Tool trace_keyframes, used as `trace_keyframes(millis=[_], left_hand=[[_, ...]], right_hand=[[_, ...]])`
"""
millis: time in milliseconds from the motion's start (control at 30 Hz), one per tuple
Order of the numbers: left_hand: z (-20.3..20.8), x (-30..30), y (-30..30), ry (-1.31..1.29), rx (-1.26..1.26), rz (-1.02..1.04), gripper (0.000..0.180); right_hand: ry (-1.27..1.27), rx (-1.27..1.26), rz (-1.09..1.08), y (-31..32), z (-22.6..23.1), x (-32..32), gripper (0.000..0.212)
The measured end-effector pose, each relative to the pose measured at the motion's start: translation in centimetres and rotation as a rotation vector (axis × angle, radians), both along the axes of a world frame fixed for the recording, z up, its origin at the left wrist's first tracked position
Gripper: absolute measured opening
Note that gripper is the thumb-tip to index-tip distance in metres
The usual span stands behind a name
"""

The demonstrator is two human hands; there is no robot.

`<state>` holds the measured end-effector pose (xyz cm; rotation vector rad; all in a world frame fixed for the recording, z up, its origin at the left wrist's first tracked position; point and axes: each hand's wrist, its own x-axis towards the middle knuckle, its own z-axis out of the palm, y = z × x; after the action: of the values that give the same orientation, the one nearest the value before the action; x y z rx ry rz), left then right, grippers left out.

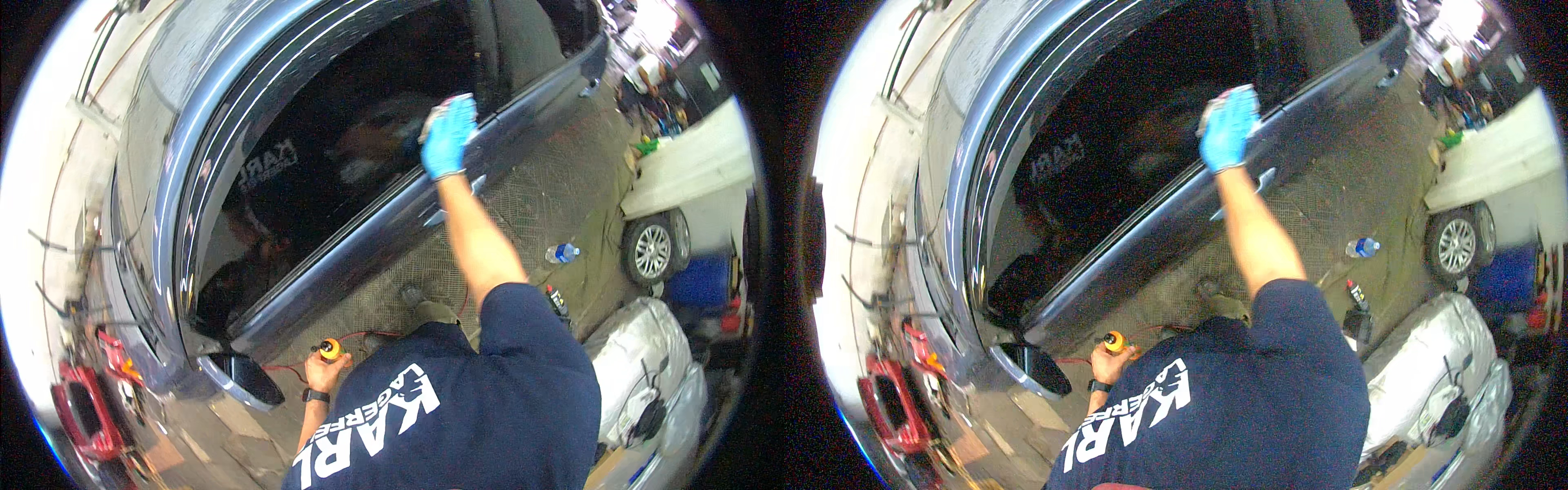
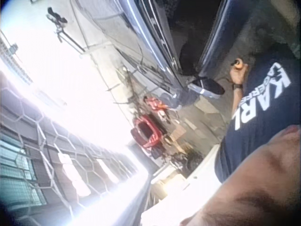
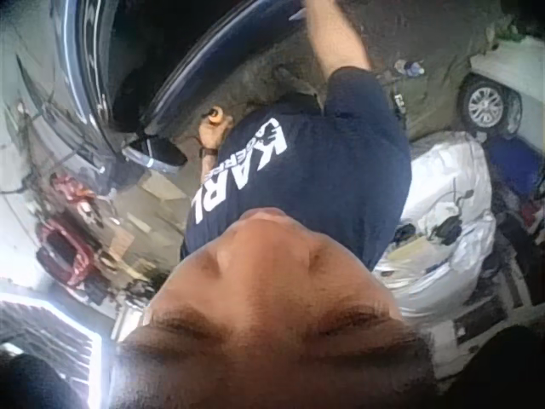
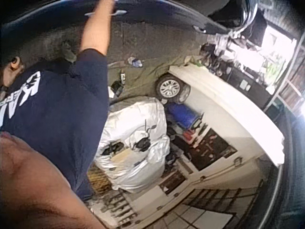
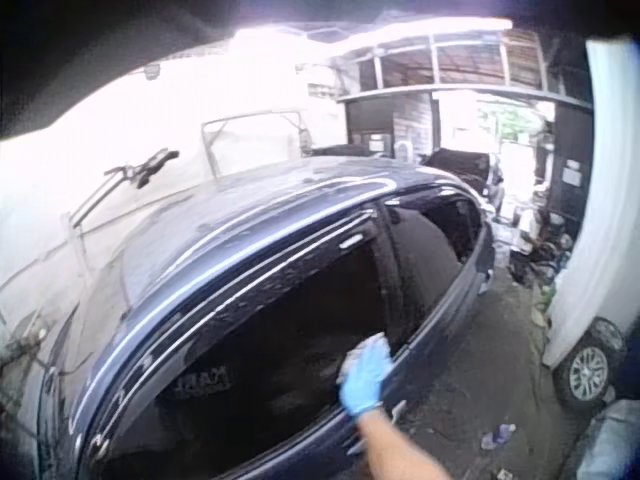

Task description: The person uses a red squeegee to wipe the side window of a dark sedan, then sprays a cleaning solution from a yellow bottle onto a cloth and wipes the window and side mirror. The person repeats the wiping process on the window and mirror throughout the clip.

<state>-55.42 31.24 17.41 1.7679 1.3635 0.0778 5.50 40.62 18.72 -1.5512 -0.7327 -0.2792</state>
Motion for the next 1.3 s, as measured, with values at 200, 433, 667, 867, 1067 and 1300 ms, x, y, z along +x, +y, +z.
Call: trace_keyframes(millis=[200,433,667,867,1067,1300], left_hand=[[-0.3,1.4,1.0,0.019,0.054,-0.038,0.049],[0.2,3.5,2.7,-0.091,0.09,-0.053,0.041],[-2.7,2.6,1.8,-0.067,0.082,0.016,0.042],[-0.7,6.3,2.3,-0.025,0.099,0.01,0.041],[2.9,8.7,3.0,-0.023,0.076,-0.054,0.035],[-0.3,3.3,3.3,-0.036,0.027,-0.033,0.04]], right_hand=[[-0.137,-0.545,-0.13,1.3,-0.3,-18.9,0.089],[-0.083,-0.165,-0.37,0.5,2.1,0.8,0.078],[-0.566,-0.294,-0.312,3.9,17.3,8.8,0.077],[-0.733,-0.52,-0.376,6.2,23.2,12.3,0.059],[-0.711,-0.717,-0.286,5.7,24.2,13.2,0.07],[-0.769,-0.607,-0.406,7.1,23.4,12.3,0.059]])
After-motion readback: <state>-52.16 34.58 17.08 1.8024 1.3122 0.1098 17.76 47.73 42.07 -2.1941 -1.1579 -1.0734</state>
